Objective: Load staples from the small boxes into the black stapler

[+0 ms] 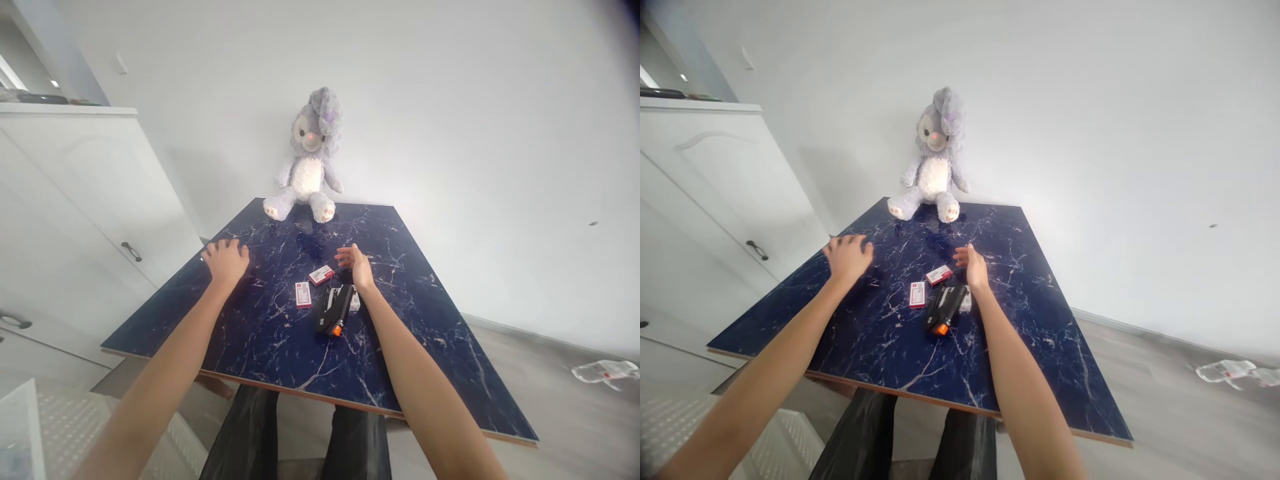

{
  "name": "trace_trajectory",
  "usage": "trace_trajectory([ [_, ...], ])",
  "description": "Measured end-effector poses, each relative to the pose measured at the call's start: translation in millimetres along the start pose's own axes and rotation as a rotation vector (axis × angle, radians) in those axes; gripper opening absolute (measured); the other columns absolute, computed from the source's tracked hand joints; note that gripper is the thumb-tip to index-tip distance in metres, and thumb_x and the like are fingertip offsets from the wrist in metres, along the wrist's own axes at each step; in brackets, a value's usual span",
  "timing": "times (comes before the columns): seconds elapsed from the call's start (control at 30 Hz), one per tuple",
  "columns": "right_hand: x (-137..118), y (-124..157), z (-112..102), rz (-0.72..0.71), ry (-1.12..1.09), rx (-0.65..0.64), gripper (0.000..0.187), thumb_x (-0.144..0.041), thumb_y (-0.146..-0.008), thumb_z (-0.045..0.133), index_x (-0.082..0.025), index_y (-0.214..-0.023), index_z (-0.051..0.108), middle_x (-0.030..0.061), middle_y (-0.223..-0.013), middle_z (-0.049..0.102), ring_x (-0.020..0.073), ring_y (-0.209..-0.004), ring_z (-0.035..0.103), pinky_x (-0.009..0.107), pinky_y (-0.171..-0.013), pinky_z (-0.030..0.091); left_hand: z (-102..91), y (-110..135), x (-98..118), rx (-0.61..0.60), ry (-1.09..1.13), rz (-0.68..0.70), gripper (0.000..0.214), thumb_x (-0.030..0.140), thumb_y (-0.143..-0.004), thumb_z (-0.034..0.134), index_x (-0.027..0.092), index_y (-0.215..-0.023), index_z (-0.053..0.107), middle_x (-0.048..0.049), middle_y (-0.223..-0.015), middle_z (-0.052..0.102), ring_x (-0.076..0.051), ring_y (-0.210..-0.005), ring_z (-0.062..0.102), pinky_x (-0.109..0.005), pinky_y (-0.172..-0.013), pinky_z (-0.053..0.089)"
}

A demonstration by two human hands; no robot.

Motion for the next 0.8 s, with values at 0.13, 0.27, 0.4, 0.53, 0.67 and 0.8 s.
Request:
trace_trajectory([
  [0.13, 0, 0, 0, 0.004, -0.059, 0.018, 0.066, -0.067, -0.095, 0.035, -0.015, -0.097, 0.074, 0.0103, -0.092, 0.077, 0.0168, -0.066, 0.066, 0.031, -0.073, 0.054, 29.6, 3, -23, -0.223, -0.059, -0.051, 0.049, 0.048, -0.097, 0.045, 0.015, -0.121, 0.073, -0.0232, -0.132, 0.065, -0.044, -0.126, 0.052, -0.061, -0.104, 0.037],
  [0.27, -1, 3, -4, 0.021, -0.004, 0.064, 0.068, -0.067, -0.096, 0.029, -0.015, -0.096, 0.073, 0.0105, -0.092, 0.077, 0.0174, -0.067, 0.067, 0.031, -0.073, 0.055, 31.3, 29, 61, -0.327, 0.306, 0.228, 0.044, 0.042, -0.103, 0.037, 0.02, -0.117, 0.073, -0.0115, -0.122, 0.073, -0.028, -0.116, 0.063, -0.042, -0.106, 0.044],
  [0.4, -4, 4, -6, 0.013, 0.028, 0.088, 0.068, -0.065, -0.098, 0.027, -0.015, -0.096, 0.073, 0.0104, -0.09, 0.077, 0.0181, -0.068, 0.067, 0.031, -0.074, 0.056, -22.4, 95, 135, -0.148, 0.461, 0.449, 0.04, 0.045, -0.102, 0.042, 0.026, -0.126, 0.068, -0.0087, -0.135, 0.066, -0.029, -0.126, 0.057, -0.049, -0.111, 0.042],
  [0.53, -6, 5, -3, -0.002, 0.107, 0.051, 0.068, -0.067, -0.098, 0.027, -0.017, -0.096, 0.074, 0.0099, -0.093, 0.077, 0.019, -0.071, 0.068, 0.03, -0.075, 0.056, -31.5, 181, 176, -0.288, 0.384, 0.724, 0.06, 0.06, -0.088, 0.064, 0.035, -0.143, 0.058, -0.0122, -0.147, 0.055, -0.04, -0.128, 0.053, -0.062, -0.106, 0.046],
  [0.67, -5, 7, -2, 0.004, 0.181, 0.041, 0.058, -0.06, -0.098, 0.032, -0.019, -0.097, 0.073, 0.0076, -0.091, 0.077, 0.0181, -0.07, 0.068, 0.029, -0.074, 0.054, -14.6, 189, 165, -0.312, 0.34, 0.736, 0.051, 0.038, -0.1, 0.053, 0.034, -0.151, 0.049, -0.0124, -0.142, 0.058, -0.038, -0.134, 0.051, -0.059, -0.108, 0.048],
  [0.8, -5, 8, -5, -0.008, 0.334, 0.104, 0.04, -0.048, -0.094, 0.043, -0.022, -0.088, 0.073, 0.0029, -0.083, 0.076, 0.0179, -0.071, 0.067, 0.028, -0.074, 0.051, -1.9, 153, 139, -0.336, 0.386, 0.69, 0.063, 0.03, -0.104, 0.045, 0.032, -0.163, 0.024, -0.0125, -0.157, 0.045, -0.033, -0.143, 0.046, -0.052, -0.115, 0.046],
])
Point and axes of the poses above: each hand's wrist, its own y-axis away from the middle knuckle, its own z-axis out of the palm, x = y × z, the point moved 8 cm from there along -y, towards the middle knuckle
